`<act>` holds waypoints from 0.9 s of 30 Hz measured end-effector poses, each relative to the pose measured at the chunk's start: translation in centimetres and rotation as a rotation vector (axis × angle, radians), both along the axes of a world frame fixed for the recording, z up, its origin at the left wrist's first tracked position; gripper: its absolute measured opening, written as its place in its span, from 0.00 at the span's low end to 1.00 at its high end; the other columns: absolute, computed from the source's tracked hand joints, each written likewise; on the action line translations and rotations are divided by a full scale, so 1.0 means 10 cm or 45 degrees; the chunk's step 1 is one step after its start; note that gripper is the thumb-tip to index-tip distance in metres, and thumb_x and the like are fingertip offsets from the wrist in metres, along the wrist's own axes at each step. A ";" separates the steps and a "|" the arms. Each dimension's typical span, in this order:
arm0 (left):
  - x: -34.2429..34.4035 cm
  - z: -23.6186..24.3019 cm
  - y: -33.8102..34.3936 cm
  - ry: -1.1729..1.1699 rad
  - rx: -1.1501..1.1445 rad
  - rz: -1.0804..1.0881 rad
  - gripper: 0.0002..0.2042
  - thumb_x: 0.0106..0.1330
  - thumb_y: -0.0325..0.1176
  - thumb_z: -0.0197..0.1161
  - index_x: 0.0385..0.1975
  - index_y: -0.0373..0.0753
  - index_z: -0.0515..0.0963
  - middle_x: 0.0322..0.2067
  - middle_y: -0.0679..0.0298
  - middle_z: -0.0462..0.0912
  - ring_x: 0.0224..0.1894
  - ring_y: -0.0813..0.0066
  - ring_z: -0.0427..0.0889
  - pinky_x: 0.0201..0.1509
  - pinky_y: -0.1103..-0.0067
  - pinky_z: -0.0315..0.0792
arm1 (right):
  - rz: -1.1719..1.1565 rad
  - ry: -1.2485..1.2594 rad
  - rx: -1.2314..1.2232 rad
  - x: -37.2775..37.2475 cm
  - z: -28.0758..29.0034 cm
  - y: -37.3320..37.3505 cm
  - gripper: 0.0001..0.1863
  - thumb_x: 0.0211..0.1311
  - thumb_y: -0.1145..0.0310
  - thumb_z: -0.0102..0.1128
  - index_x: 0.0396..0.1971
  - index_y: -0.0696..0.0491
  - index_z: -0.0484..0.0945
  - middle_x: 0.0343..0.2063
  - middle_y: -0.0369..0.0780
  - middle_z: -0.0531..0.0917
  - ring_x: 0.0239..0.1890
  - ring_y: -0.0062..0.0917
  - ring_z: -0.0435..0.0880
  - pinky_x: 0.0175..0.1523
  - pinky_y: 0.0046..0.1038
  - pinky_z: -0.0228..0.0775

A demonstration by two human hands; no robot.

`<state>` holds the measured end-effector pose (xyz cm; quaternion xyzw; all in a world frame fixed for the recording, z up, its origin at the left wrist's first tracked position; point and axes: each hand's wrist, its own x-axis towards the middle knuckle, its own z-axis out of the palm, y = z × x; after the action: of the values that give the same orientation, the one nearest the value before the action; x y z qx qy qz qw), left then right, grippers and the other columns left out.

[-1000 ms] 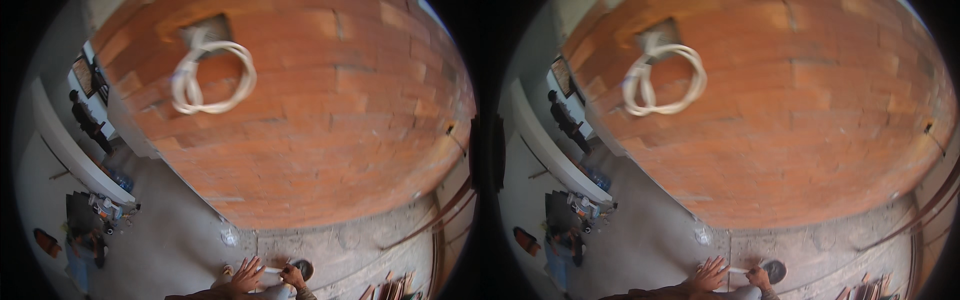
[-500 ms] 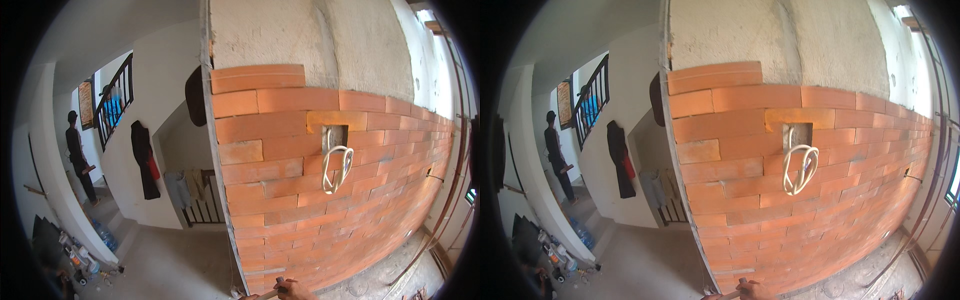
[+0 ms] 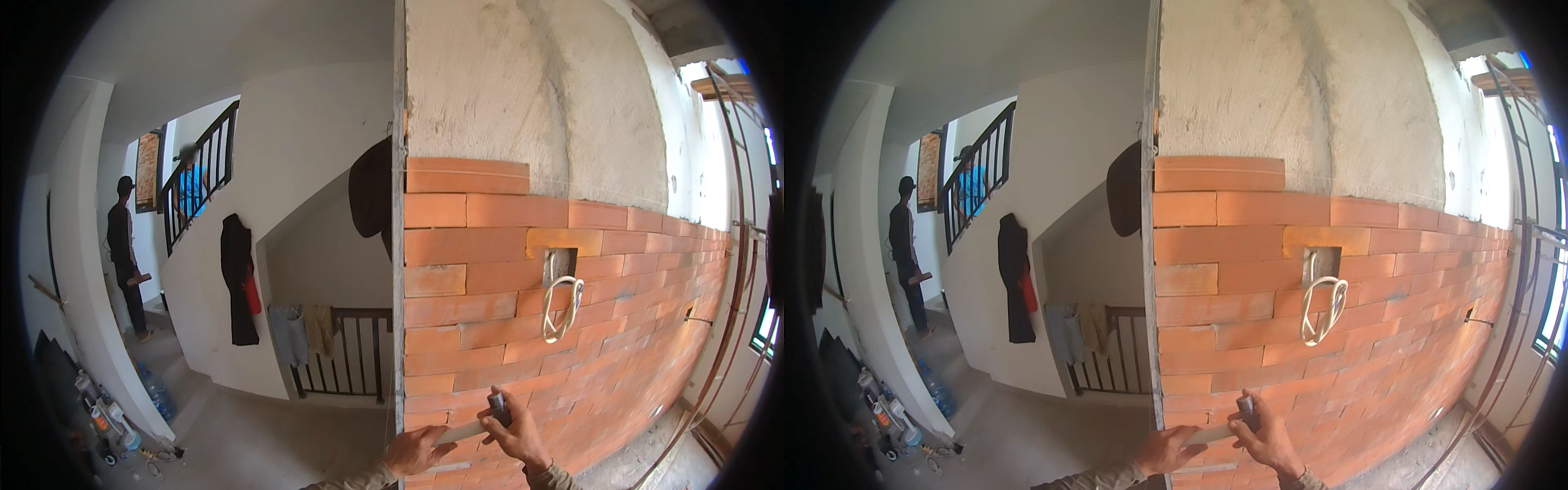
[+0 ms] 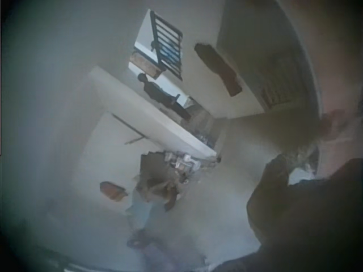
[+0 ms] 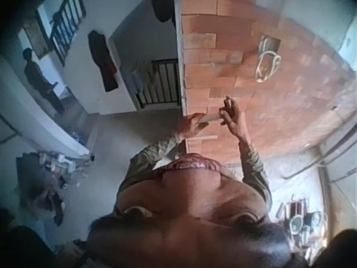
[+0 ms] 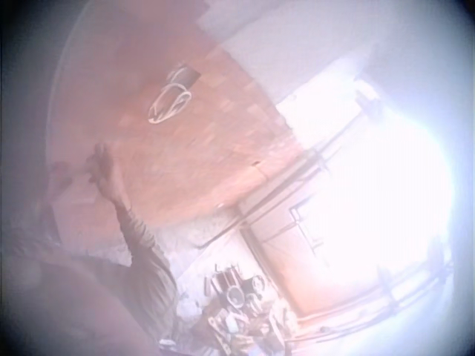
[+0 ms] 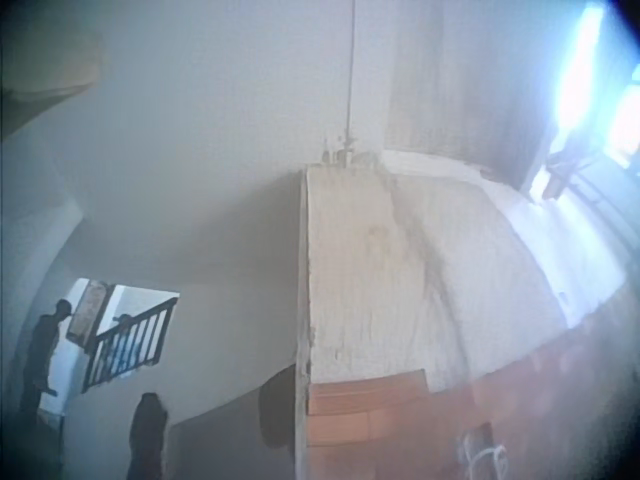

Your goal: The person mixes cement in a bucket, applies it to a terracotta tile with a trowel, and places the tile onto a brick wall. They use a hammer to tap the tile into position and a spirit level to check alignment before repeating the process with another tile.

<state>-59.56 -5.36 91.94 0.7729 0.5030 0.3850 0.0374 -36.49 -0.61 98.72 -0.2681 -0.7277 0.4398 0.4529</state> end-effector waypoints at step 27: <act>-0.30 4.08 1.33 0.921 1.243 0.612 0.26 0.61 0.39 0.70 0.58 0.36 0.75 0.55 0.62 0.78 0.64 0.64 0.68 0.67 0.65 0.59 | -0.931 0.297 1.686 0.25 3.51 -0.19 0.33 0.64 0.69 0.64 0.69 0.47 0.66 0.36 0.40 0.86 0.40 0.21 0.86 0.43 0.28 0.78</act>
<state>-62.60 7.90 132.69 0.6479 0.4100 0.2824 -0.5765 -34.02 -2.51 133.79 -0.1162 -0.6520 -0.2406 0.7096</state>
